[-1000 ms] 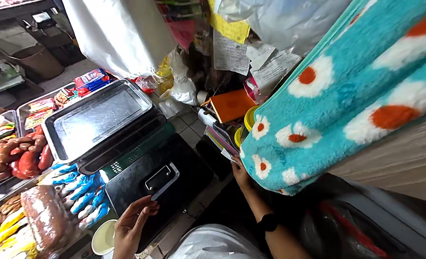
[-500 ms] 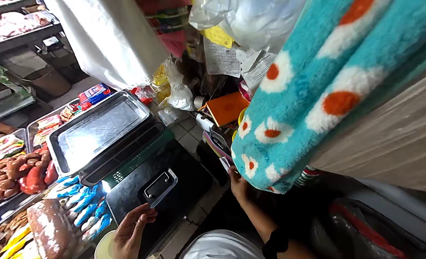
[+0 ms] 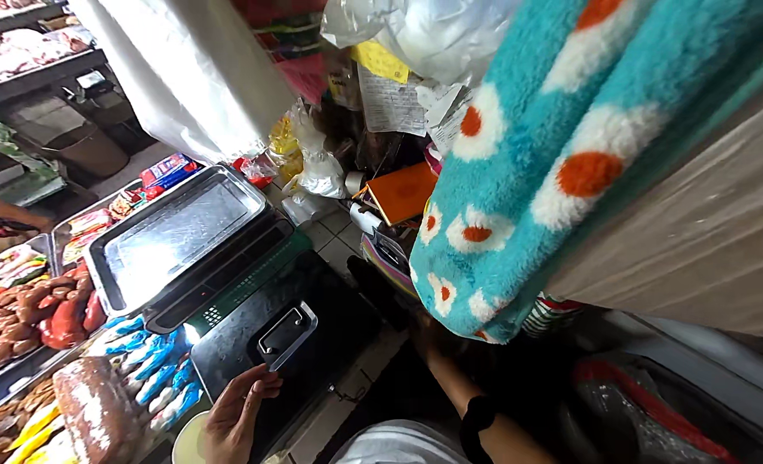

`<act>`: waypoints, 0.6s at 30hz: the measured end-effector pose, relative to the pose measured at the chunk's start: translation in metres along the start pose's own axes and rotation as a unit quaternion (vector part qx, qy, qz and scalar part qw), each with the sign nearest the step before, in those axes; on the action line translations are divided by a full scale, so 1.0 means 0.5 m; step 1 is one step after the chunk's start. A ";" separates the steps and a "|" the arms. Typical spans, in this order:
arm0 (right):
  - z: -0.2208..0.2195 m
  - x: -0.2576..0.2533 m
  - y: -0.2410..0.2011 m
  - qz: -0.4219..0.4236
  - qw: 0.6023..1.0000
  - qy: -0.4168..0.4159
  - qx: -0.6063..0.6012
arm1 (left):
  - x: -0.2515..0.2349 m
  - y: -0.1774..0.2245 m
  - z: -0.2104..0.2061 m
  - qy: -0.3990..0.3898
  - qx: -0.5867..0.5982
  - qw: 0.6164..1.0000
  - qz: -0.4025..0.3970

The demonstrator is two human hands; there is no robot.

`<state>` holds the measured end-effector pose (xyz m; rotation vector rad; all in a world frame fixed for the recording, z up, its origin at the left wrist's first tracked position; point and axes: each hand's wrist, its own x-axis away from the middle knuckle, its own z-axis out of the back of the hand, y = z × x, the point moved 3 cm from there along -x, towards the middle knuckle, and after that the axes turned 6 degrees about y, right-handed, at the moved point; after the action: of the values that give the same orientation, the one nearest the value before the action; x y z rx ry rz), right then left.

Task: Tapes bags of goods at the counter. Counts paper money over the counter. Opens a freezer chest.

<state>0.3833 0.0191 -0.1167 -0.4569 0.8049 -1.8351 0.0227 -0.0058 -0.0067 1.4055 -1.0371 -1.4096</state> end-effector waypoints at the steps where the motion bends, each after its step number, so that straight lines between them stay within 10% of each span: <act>1: 0.007 0.004 -0.008 0.010 1.000 -0.022 0.009 | 0.001 -0.001 0.001 0.001 -0.002 1.000 -0.001; 12: 0.110 0.158 0.106 0.197 0.973 0.111 -0.047 | -0.005 -0.004 0.000 -0.004 -0.017 1.000 -0.011; 18: 0.257 0.387 0.340 -0.213 0.971 -0.055 0.093 | -0.012 -0.003 -0.012 -0.057 -0.032 0.997 -0.033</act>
<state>0.5018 -0.2402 -0.1580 -0.6406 0.4750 -2.2343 0.0284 0.0005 -0.0066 1.3370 -1.0152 -1.5737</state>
